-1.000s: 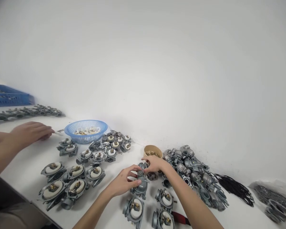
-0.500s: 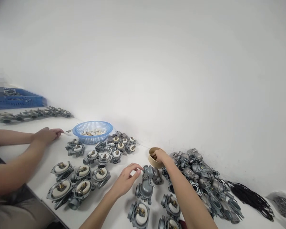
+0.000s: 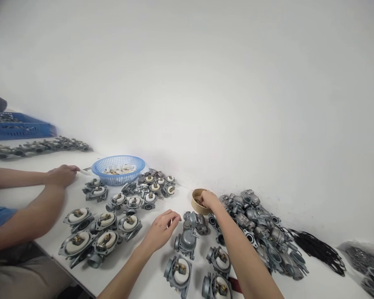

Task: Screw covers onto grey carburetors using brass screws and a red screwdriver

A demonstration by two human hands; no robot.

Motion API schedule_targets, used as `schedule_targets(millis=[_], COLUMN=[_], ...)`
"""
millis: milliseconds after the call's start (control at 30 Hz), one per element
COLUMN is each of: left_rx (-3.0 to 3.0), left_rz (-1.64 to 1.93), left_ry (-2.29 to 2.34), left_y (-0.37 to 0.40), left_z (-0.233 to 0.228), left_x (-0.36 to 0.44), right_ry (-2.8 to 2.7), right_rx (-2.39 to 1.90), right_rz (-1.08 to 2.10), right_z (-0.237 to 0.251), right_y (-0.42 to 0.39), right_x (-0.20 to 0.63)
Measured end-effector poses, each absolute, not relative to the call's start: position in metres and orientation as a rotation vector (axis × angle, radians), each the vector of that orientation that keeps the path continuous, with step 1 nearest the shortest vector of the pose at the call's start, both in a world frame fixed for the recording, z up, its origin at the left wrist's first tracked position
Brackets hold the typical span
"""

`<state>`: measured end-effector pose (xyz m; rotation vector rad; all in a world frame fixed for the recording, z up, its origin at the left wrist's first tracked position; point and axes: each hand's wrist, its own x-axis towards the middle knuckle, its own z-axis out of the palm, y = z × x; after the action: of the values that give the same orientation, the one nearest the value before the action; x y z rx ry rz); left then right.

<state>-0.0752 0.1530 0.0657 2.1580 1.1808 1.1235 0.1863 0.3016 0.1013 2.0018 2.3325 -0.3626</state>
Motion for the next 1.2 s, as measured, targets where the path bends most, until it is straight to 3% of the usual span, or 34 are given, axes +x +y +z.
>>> schedule_targets(millis=[767,1200], left_rx=[2.025,1.924], left_rz=[1.125,1.198], left_ry=[1.245,1.301], left_y=[0.156,0.105], left_z=[0.052,0.05], left_x=[-0.07,-0.081], right_ry=[2.165,2.157], right_rx=[2.199,2.152], right_rz=[-0.347,-0.287], right_z=[0.106,0.11], right_y=[0.29,0.284], right_x=[0.186,0.198])
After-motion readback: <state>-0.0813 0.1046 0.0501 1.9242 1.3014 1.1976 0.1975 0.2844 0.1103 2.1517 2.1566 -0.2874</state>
